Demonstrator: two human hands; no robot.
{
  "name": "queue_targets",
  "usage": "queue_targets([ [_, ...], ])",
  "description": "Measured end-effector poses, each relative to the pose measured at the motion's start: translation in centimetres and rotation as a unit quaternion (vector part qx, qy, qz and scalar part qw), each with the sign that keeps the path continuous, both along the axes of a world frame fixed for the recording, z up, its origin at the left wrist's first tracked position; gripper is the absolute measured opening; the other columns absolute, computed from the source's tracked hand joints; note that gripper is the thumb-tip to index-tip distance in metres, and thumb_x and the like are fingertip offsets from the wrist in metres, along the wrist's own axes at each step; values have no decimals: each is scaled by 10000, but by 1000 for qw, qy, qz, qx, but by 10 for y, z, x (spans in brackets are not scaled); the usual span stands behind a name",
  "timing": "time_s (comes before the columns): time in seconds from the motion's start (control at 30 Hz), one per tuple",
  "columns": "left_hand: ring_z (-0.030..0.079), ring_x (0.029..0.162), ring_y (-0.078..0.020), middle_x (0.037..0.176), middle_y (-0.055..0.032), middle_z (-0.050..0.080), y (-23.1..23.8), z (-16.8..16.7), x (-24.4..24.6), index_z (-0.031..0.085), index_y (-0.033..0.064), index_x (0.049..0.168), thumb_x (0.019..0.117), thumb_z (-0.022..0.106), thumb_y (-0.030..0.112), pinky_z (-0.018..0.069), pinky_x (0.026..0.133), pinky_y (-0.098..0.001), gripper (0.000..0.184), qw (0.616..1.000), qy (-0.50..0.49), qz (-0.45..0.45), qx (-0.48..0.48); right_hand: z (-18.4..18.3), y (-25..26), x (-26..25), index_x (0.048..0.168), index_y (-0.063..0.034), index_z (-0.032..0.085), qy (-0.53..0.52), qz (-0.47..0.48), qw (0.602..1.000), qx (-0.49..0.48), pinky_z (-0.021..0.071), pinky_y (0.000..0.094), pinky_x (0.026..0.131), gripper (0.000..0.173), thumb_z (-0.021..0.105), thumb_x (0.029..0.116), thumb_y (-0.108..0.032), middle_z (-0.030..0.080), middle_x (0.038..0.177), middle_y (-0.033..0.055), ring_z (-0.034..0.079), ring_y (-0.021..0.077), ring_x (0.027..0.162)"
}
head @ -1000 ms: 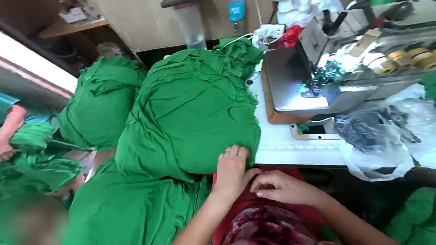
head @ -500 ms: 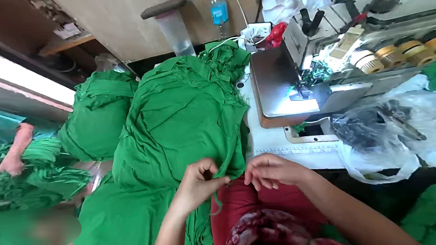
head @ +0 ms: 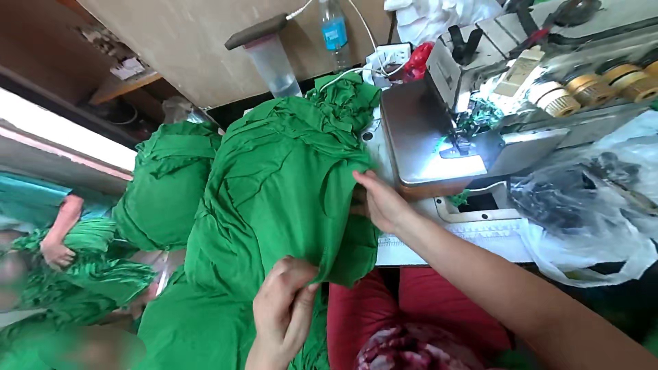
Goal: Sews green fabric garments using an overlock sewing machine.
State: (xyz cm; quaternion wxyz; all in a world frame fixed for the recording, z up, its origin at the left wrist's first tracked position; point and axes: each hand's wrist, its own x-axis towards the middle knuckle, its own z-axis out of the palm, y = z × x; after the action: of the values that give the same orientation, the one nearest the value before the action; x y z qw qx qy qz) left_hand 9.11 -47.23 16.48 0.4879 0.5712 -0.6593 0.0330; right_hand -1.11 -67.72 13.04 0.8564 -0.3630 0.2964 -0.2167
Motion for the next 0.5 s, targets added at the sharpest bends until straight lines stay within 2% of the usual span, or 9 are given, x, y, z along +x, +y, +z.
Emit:
queue_targets([
  [0.07,603,941,6,968,52,622,0,1,2,619,153,1042,1085,512,305,486,855,-146,190,1000,-18,-18,4,5,17,-12,1377,-66,459,-21,98,995,2,591,382,804,470,337,1110,-432,647,1156,101,685,201,987],
  [0.13,600,939,-4,962,50,629,-1,8,0,638,147,1028,1079,525,290,480,851,-147,189,998,-27,-46,12,12,26,-14,1324,-57,500,-70,185,980,7,593,330,801,544,253,1103,-489,681,1084,60,697,146,947],
  [0.23,593,931,-21,957,32,626,-7,12,-13,641,129,1002,1052,584,278,471,850,-149,168,997,-37,-71,9,34,26,4,1297,-44,564,-12,131,991,33,595,316,822,414,512,1069,-386,699,1038,83,702,146,929],
  [0.27,604,944,-20,968,34,630,-8,10,-16,633,138,997,1009,665,311,487,855,-149,176,998,-46,-33,3,42,25,11,1307,-43,555,9,110,993,42,587,335,827,373,567,1054,-317,687,1054,102,692,165,937],
  [0.33,612,1067,-78,1115,-28,627,-5,-1,-9,584,137,1143,908,778,380,503,922,-204,390,988,-94,120,27,63,29,13,1315,-41,545,11,97,995,32,582,359,843,340,565,1058,-262,678,1082,122,685,184,965],
  [0.4,633,1128,-336,1228,-261,633,1,-21,16,607,-15,1249,831,776,222,533,927,-424,509,959,-124,245,63,79,41,4,1297,-24,555,-56,101,992,-51,572,340,876,292,512,1080,-214,678,1076,110,679,155,984],
  [0.43,630,1161,-382,1248,-295,635,6,-32,32,643,-43,1229,849,692,165,519,952,-482,436,952,-106,274,81,82,45,-1,1271,-14,573,-95,98,984,-112,567,311,885,262,500,1080,-178,679,1058,91,673,119,980],
  [0.47,623,1200,-335,1254,-258,655,13,-40,48,675,-47,1179,905,607,154,491,1002,-468,347,954,-55,281,89,83,47,-3,1245,-6,583,-131,94,972,-171,560,281,898,237,495,1076,-148,675,1046,70,665,83,982],
  [0.5,628,1203,-201,1228,-165,688,19,-42,61,689,-48,1136,964,554,180,480,1038,-376,316,958,20,276,80,83,46,-4,1225,1,591,-153,93,960,-214,553,264,908,224,496,1072,-133,671,1039,58,656,59,984],
])
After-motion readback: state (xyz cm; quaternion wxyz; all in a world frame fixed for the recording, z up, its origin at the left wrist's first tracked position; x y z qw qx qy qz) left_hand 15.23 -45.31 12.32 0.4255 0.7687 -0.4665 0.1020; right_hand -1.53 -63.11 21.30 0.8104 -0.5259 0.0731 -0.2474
